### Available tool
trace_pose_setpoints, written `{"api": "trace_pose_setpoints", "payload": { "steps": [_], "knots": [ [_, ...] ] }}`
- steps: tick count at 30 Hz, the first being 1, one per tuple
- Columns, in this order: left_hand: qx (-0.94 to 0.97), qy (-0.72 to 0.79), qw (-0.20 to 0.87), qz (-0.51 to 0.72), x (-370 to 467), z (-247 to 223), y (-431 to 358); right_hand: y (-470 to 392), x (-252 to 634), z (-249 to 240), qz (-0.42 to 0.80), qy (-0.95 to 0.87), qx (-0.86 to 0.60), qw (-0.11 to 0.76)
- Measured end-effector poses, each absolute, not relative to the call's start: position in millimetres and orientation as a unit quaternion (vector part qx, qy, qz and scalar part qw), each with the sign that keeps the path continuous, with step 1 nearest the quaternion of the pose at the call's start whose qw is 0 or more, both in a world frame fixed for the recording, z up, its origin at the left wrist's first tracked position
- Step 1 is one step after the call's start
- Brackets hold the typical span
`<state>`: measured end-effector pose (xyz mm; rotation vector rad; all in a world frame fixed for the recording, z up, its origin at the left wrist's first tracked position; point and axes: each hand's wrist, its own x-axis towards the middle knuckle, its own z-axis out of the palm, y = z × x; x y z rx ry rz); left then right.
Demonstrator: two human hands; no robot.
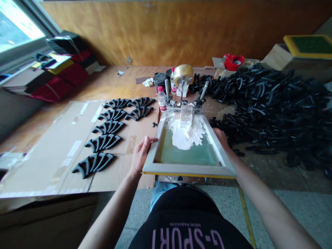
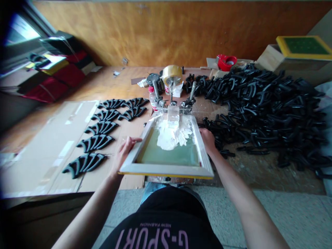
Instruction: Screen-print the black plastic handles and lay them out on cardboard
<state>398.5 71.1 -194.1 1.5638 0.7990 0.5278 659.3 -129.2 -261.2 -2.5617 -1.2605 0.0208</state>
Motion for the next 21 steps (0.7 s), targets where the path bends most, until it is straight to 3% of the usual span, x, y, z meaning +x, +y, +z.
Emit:
{"api": "trace_pose_setpoints", "payload": {
  "steps": [4,7,12,16,21],
  "knots": [
    [0.655,0.401,0.626,0.137,381,-260,63,-93,672,-235,-0.083,-0.414,-0.882,0.210],
    [0.669,0.437,0.589,0.120,384,-287,62,-54,645,-229,-0.034,-0.508,-0.843,0.172],
    [0.667,0.459,0.579,0.099,387,-293,67,-67,602,-244,0.030,-0.630,-0.770,0.096],
    [0.651,0.462,0.591,0.112,386,-293,67,-98,602,-246,0.056,-0.751,-0.649,0.105],
    [0.643,0.439,0.617,0.114,384,-299,68,-98,603,-254,0.018,-0.703,-0.695,0.148]
  ]
}}
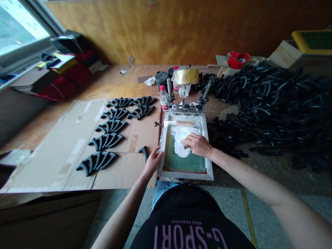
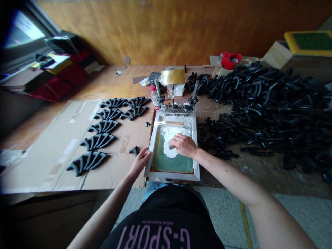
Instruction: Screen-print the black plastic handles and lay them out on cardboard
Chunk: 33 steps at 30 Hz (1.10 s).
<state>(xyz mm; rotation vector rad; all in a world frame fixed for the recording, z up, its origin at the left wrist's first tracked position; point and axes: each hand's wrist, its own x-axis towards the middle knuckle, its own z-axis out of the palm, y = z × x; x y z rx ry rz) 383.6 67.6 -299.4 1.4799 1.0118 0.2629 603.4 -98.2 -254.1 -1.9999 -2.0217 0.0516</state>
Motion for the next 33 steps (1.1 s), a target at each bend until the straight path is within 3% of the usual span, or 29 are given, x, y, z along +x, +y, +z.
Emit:
{"api": "trace_pose_setpoints", "payload": {
  "steps": [4,7,15,19,22,26,28,30,33],
  "knots": [
    [0.650,0.414,0.627,0.110,382,-301,68,-106,590,-265,0.012,-0.727,-0.673,0.137],
    [0.643,0.409,0.638,0.108,382,-289,68,-93,595,-252,0.028,-0.681,-0.708,0.184],
    [0.623,0.374,0.665,0.173,395,-197,73,-67,717,-197,-0.083,-0.408,-0.867,0.273],
    [0.590,0.269,0.693,0.317,435,-145,81,-109,740,-228,-0.054,-0.274,-0.923,0.264],
    [0.563,0.218,0.721,0.340,463,-122,87,-119,696,-268,0.060,-0.358,-0.910,0.202],
    [0.522,0.251,0.735,0.352,467,-147,69,-105,616,-301,0.056,-0.481,-0.867,0.120],
    [0.510,0.304,0.773,0.224,454,-181,42,-97,584,-301,0.049,-0.452,-0.883,0.116],
    [0.483,0.345,0.803,0.049,438,-218,10,-92,558,-295,0.041,-0.434,-0.886,0.158],
    [0.430,0.383,0.818,0.016,412,-258,-15,-93,537,-287,0.056,-0.527,-0.812,0.244]
  ]
}}
